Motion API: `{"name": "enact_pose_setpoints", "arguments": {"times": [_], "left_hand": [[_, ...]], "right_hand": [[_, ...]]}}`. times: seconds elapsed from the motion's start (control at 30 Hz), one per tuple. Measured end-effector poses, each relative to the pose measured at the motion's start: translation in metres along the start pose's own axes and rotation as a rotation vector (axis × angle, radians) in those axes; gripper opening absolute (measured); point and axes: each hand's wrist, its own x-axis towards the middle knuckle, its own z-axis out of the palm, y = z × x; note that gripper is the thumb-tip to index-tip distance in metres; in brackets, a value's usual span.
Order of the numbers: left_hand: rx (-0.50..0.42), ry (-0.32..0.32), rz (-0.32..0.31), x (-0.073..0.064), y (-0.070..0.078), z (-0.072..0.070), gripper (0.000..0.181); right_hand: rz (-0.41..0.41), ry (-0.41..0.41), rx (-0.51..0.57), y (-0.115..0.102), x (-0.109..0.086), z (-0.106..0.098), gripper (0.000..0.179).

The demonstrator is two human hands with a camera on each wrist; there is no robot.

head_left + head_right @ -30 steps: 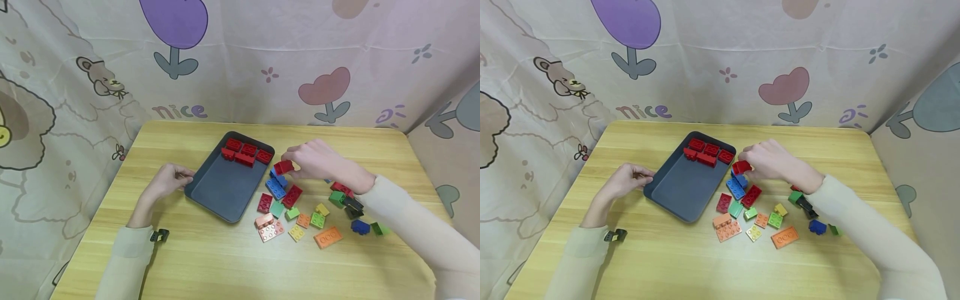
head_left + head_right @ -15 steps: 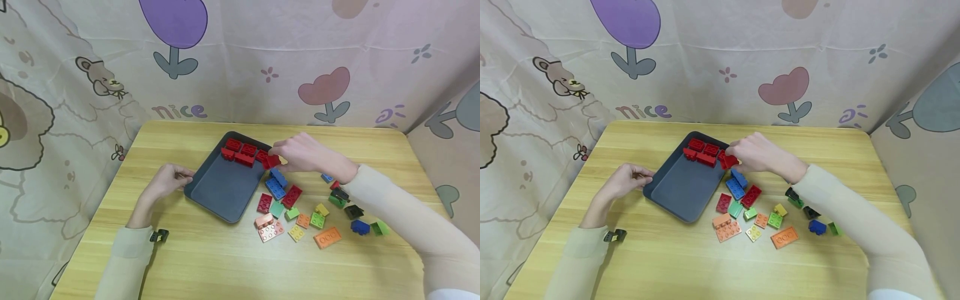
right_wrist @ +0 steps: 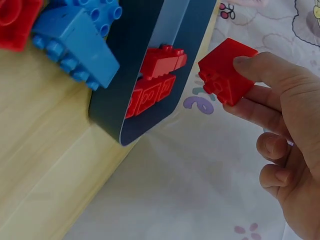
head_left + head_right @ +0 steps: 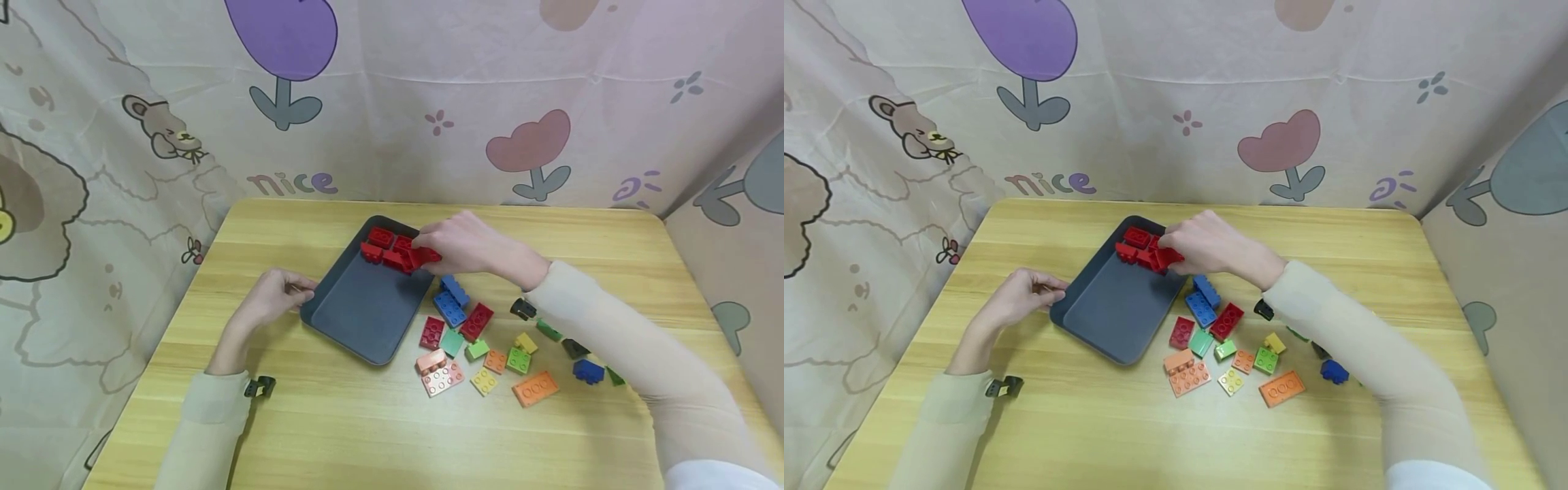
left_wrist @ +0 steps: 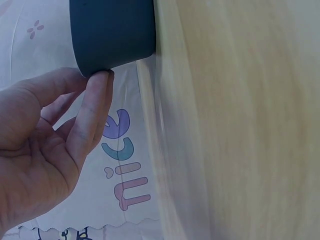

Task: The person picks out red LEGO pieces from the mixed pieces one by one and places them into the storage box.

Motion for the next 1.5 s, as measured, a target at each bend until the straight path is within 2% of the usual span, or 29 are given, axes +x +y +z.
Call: {"name": "enact_pose_setpoints", "arguments": {"times": [0.47,0.83,1.13,1.3,1.5], "left_hand": [[0.004,0.007,0.0,-0.003,0.0,-0.001,0.024],[-0.003,0.004,-0.005,-0.002,0.002,0.0,0.024],[-0.015,0.012,0.007,-0.002,0.002,0.001,0.022],[-0.015,0.011,0.01,-0.002,0.003,0.001,0.021],[-0.01,0.011,0.011,0.0,0.002,0.001,0.022]], "right_hand": [[-0.036,-0.09,-0.028,-0.016,0.041,0.011,0.035],[-0.062,-0.149,-0.043,-0.023,0.072,0.029,0.042],[-0.087,-0.152,-0.065,-0.03,0.091,0.044,0.039],[-0.112,-0.142,-0.087,-0.032,0.101,0.051,0.029],[-0.104,-0.156,-0.083,-0.034,0.109,0.055,0.024]]}}
